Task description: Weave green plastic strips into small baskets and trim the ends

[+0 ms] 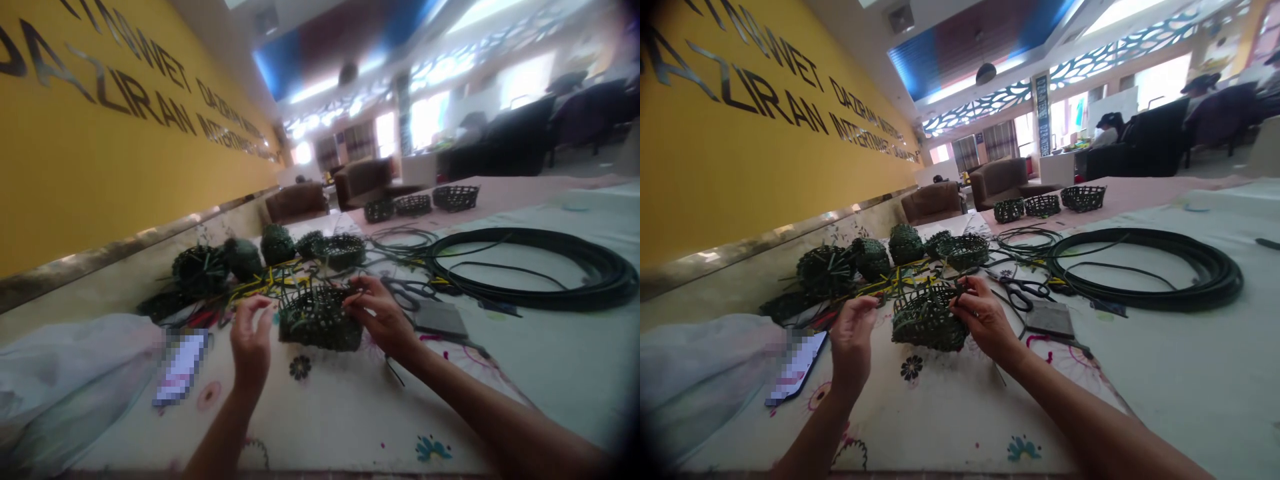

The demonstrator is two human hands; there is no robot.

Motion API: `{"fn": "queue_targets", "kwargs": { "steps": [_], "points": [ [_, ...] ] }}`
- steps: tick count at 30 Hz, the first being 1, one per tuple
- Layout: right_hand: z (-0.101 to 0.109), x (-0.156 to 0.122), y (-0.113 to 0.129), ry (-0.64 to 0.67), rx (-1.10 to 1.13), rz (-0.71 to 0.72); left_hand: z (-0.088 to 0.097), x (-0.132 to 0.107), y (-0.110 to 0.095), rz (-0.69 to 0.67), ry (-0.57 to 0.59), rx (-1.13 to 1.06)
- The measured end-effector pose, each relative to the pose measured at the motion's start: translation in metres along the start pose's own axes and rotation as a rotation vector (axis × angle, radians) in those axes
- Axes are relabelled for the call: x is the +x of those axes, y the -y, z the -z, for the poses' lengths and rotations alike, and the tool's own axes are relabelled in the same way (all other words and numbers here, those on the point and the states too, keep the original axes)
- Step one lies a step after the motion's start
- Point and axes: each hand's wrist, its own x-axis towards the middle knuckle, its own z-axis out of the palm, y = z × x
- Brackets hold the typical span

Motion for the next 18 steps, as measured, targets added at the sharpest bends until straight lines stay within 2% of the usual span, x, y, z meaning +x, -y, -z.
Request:
{"fn": "queue_targets", "kwargs": {
  "steps": [3,5,10,14,18],
  "points": [
    [-0.002,-0.002,-0.001,0.012,-0.020,0.003,-0.001,0.001,-0.021,-0.108,0.135,0.072],
    [-0.003,-0.002,-0.002,0.015,-0.022,0.005,-0.007,0.002,-0.029,-0.124,0.212,0.088],
    [-0.003,-0.001,-0.007,-0.015,-0.049,-0.012,-0.022,0.010,-0.028,0.023,0.357,0.165],
    [-0.002,0.000,-0.011,-0.026,-0.064,-0.003,-0.032,0.016,-0.027,0.043,0.499,0.230],
    [0.001,0.002,-0.011,-0.017,-0.067,-0.017,-0.038,0.021,-0.026,0.160,0.620,0.082]
  ]
}}
